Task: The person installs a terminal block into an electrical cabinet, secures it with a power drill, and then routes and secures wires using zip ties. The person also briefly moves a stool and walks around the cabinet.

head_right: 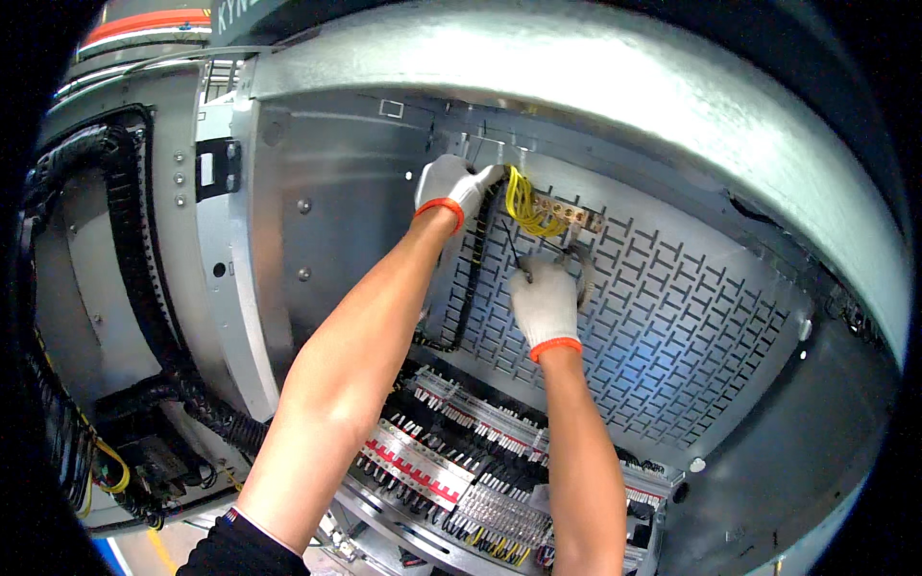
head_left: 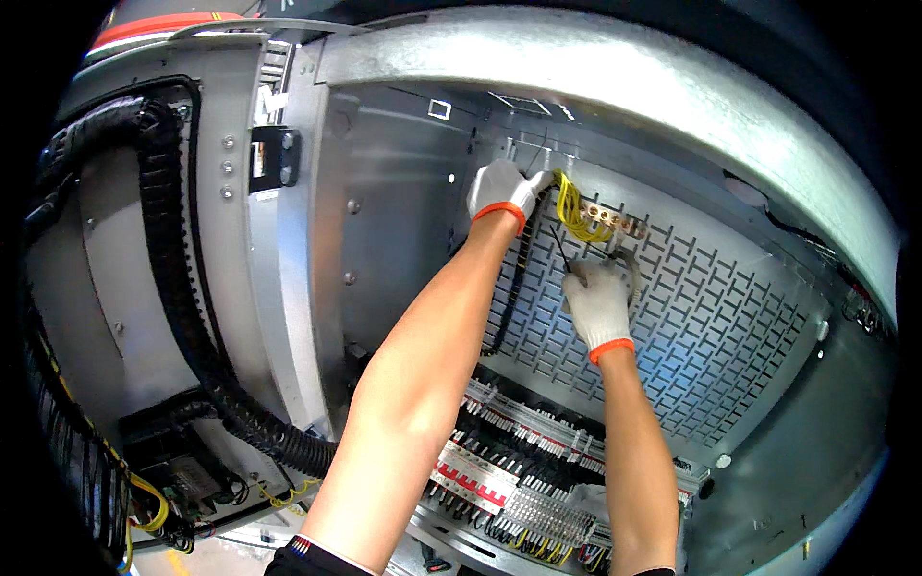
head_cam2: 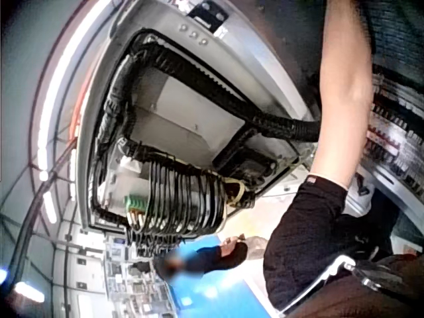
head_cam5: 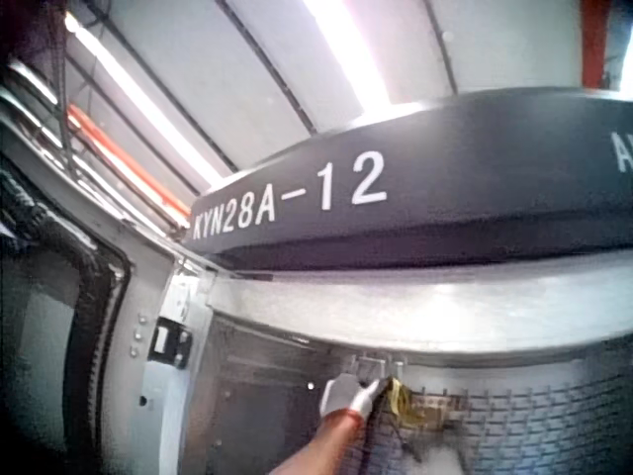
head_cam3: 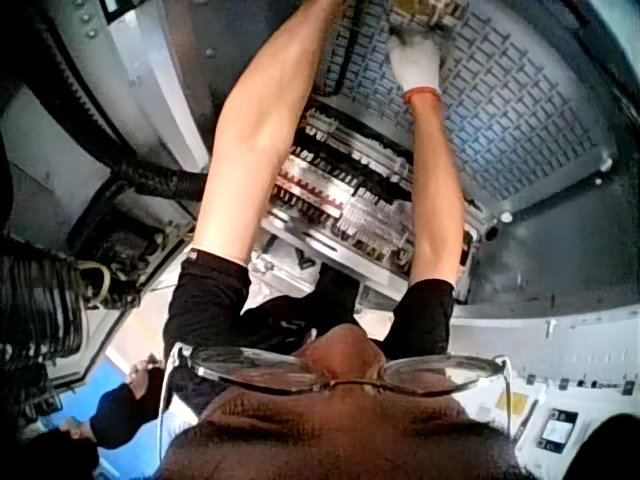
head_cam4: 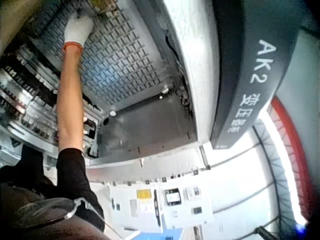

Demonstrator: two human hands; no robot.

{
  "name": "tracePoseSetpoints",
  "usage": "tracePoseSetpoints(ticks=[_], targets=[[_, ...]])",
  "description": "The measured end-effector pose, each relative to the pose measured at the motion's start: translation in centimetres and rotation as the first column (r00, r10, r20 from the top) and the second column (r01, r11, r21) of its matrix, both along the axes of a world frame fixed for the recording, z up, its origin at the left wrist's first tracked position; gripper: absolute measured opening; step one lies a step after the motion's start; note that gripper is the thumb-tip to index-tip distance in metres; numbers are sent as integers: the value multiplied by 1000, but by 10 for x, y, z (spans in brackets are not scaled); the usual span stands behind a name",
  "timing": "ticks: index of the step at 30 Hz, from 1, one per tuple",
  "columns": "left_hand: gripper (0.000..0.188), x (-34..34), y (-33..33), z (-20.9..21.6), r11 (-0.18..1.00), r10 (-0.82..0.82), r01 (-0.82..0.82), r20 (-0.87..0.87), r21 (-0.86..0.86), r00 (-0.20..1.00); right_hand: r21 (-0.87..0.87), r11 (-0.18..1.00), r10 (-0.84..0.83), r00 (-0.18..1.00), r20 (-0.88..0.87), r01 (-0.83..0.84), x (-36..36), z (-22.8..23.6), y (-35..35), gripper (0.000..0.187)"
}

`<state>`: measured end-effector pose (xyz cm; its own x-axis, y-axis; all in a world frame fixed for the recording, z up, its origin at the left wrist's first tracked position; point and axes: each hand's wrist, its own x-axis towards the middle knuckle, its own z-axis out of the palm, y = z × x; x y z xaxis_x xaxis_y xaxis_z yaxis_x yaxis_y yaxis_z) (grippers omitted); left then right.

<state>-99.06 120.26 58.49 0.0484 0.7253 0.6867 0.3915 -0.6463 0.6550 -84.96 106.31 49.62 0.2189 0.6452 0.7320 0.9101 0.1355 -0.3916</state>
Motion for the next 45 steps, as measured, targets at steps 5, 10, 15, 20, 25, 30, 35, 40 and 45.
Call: tracePoseSetpoints(ticks=[5,10,15,20,25,30,35,40,45], targets=[[56,4,19,-5,996,-67,67,-4,65,998,-30,999,13,999,-45,-15,-1,12,14,35],[52,-2,31,-20,990,-55,41,106,132,993,-84,996,-33,997,-66,27,-23,23,27,34],[30,21,15,-52,924,13,-48,93,380,996,26,992,-124,981,146,122,32,0,56,44],[25,67,18,-71,979,-166,186,210,-80,964,-2,920,-391,915,96,393,87,5,45,46],[25,68,22,-96,983,-181,181,161,13,970,-28,993,-116,993,25,117,139,-4,61,39],[23,62,8,-97,961,-277,275,120,38,953,80,796,-444,488,751,600,174,-13,52,35],[39,-21,-1,-103,944,-311,316,63,-97,948,0,1000,-20,994,107,20,21,4,39,35],[43,-1,9,-112,976,-189,197,86,-94,978,-111,993,-32,998,51,37,10,8,34,34],[42,7,-1,-108,996,-51,54,40,-75,998,-91,996,-17,995,98,26,23,7,36,32]])
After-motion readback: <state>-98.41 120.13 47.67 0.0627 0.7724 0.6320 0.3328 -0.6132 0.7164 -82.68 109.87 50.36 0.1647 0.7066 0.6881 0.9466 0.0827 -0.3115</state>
